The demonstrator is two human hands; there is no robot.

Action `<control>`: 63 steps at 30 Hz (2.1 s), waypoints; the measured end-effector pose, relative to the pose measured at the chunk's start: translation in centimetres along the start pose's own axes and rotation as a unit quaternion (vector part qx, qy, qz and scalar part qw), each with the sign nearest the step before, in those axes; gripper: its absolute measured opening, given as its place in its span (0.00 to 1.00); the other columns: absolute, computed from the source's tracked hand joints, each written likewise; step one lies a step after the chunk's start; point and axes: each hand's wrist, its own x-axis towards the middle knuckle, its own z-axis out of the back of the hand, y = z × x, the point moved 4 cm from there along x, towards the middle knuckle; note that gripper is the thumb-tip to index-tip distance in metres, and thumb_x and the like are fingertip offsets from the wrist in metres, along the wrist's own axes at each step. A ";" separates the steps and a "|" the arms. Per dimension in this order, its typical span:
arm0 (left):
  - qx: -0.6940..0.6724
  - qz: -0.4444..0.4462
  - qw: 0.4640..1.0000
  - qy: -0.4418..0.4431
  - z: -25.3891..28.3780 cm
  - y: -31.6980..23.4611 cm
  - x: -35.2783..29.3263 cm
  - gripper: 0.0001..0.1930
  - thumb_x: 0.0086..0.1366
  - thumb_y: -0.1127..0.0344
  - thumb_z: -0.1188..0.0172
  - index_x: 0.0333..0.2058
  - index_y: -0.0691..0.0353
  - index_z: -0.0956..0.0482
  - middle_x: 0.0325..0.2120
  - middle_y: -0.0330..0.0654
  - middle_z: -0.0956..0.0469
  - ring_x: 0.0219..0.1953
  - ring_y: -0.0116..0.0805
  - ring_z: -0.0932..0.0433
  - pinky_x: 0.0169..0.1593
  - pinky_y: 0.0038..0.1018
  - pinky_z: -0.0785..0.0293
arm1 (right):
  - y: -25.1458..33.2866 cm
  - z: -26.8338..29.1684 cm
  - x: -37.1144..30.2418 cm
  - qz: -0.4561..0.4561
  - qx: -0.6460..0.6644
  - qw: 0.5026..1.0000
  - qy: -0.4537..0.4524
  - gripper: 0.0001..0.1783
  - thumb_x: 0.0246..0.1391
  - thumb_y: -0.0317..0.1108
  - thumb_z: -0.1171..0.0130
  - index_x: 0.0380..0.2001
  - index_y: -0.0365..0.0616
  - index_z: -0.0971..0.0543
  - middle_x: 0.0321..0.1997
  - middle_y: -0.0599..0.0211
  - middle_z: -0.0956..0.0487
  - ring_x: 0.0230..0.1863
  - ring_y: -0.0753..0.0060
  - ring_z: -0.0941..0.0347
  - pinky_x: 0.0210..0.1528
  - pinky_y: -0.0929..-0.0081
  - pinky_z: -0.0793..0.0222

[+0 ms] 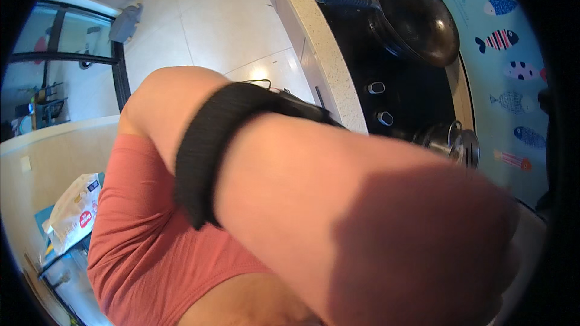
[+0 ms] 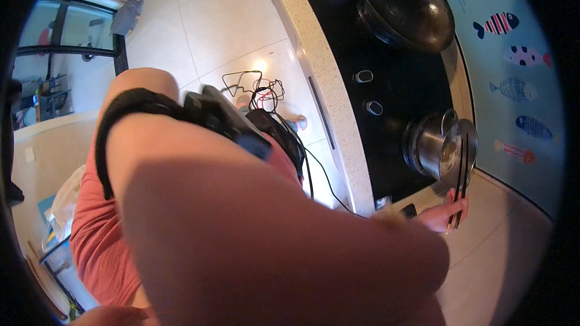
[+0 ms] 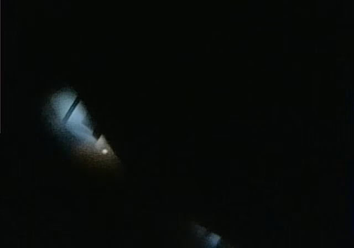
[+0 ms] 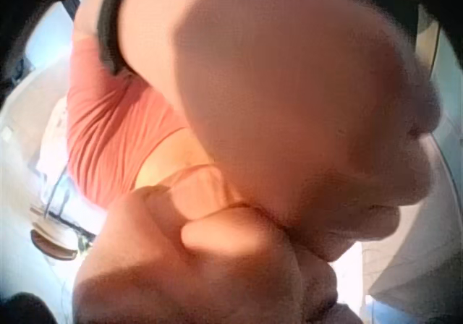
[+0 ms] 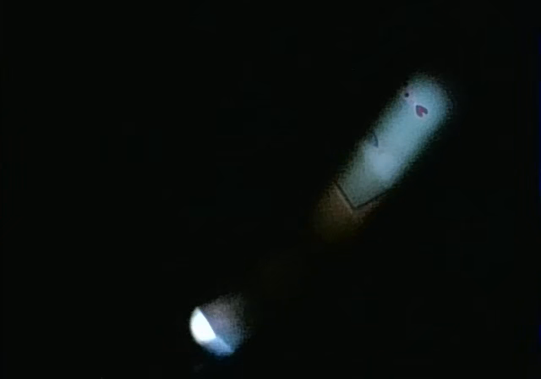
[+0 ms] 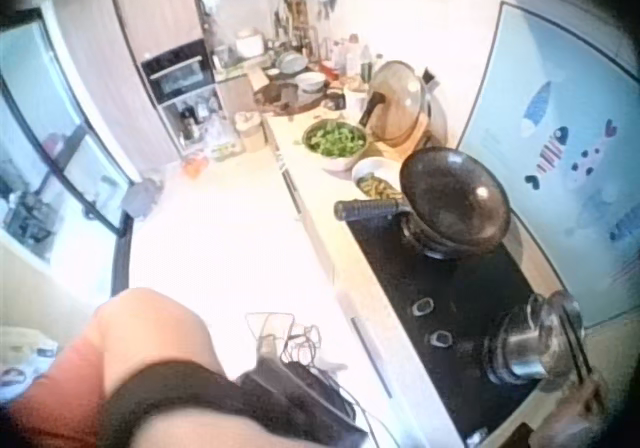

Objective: The person retrieves a flatbread from a plastic bag, tears it into pieces, and uses chopsticks to place cooked vegetables onto the bread. The person then folds the bread around the filling to form a wrap.

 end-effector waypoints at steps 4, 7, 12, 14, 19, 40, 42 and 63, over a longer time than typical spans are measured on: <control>0.085 0.074 0.994 0.011 5.4 0.8 -7.1 0.15 0.57 0.62 0.39 0.41 0.61 0.25 0.28 0.37 0.26 0.29 0.30 0.27 0.31 0.23 0.31 | 2.5 -0.3 -3.0 -0.028 0.042 0.997 0.062 0.17 0.61 0.36 0.47 0.40 0.28 0.26 0.38 0.51 0.23 0.34 0.64 0.22 0.38 0.75 0.23; 0.045 0.210 0.977 0.002 9.4 2.8 -13.5 0.17 0.58 0.61 0.38 0.44 0.62 0.25 0.30 0.37 0.24 0.30 0.30 0.26 0.33 0.22 0.30 | 5.6 -2.8 -9.1 0.070 0.010 0.997 0.044 0.15 0.59 0.32 0.45 0.40 0.27 0.27 0.35 0.49 0.23 0.33 0.64 0.22 0.37 0.76 0.23; -0.413 0.658 0.608 -0.165 10.8 4.4 -28.8 0.21 0.68 0.64 0.47 0.55 0.66 0.36 0.45 0.43 0.26 0.47 0.32 0.25 0.51 0.29 0.28 | 11.2 -9.1 -21.5 -0.007 0.157 0.974 0.165 0.14 0.61 0.31 0.50 0.45 0.31 0.27 0.35 0.52 0.23 0.30 0.70 0.25 0.35 0.81 0.28; -0.468 0.687 0.493 -0.256 10.7 4.7 -32.9 0.20 0.67 0.64 0.46 0.54 0.65 0.34 0.47 0.42 0.28 0.49 0.33 0.27 0.52 0.29 0.28 | 12.4 -12.1 -25.7 -0.084 0.197 0.951 0.221 0.16 0.63 0.34 0.54 0.48 0.33 0.27 0.37 0.53 0.21 0.30 0.70 0.25 0.35 0.80 0.28; -0.506 0.675 0.417 -0.337 13.9 4.5 -38.5 0.19 0.67 0.65 0.46 0.54 0.64 0.33 0.49 0.41 0.29 0.51 0.33 0.28 0.54 0.33 0.29 | 14.5 -17.8 -36.0 -0.164 0.304 0.872 0.347 0.19 0.65 0.39 0.58 0.48 0.35 0.27 0.39 0.54 0.19 0.32 0.70 0.22 0.34 0.79 0.27; -0.543 0.197 0.743 -0.337 25.6 6.8 -23.0 0.07 0.64 0.66 0.41 0.27 0.60 0.23 0.28 0.42 0.20 0.32 0.38 0.20 0.33 0.29 0.22 | 19.1 -33.6 -31.3 -0.053 0.275 0.903 0.327 0.16 0.63 0.40 0.57 0.41 0.40 0.25 0.26 0.65 0.26 0.25 0.75 0.32 0.29 0.81 0.37; -0.513 0.272 0.712 -0.395 25.2 8.4 -21.9 0.09 0.64 0.66 0.42 0.25 0.61 0.23 0.25 0.42 0.20 0.28 0.39 0.20 0.31 0.30 0.20 | 19.0 -35.6 -30.1 -0.053 0.254 0.915 0.307 0.17 0.62 0.40 0.58 0.41 0.38 0.25 0.27 0.62 0.24 0.25 0.73 0.29 0.31 0.80 0.33; -0.693 0.561 0.362 -0.273 16.5 33.8 -30.8 0.14 0.68 0.63 0.48 0.49 0.64 0.30 0.37 0.38 0.22 0.34 0.28 0.21 0.35 0.23 0.22 | 18.2 -40.2 -30.0 0.083 0.031 0.985 0.147 0.19 0.64 0.38 0.56 0.49 0.34 0.28 0.43 0.49 0.22 0.40 0.65 0.21 0.41 0.76 0.21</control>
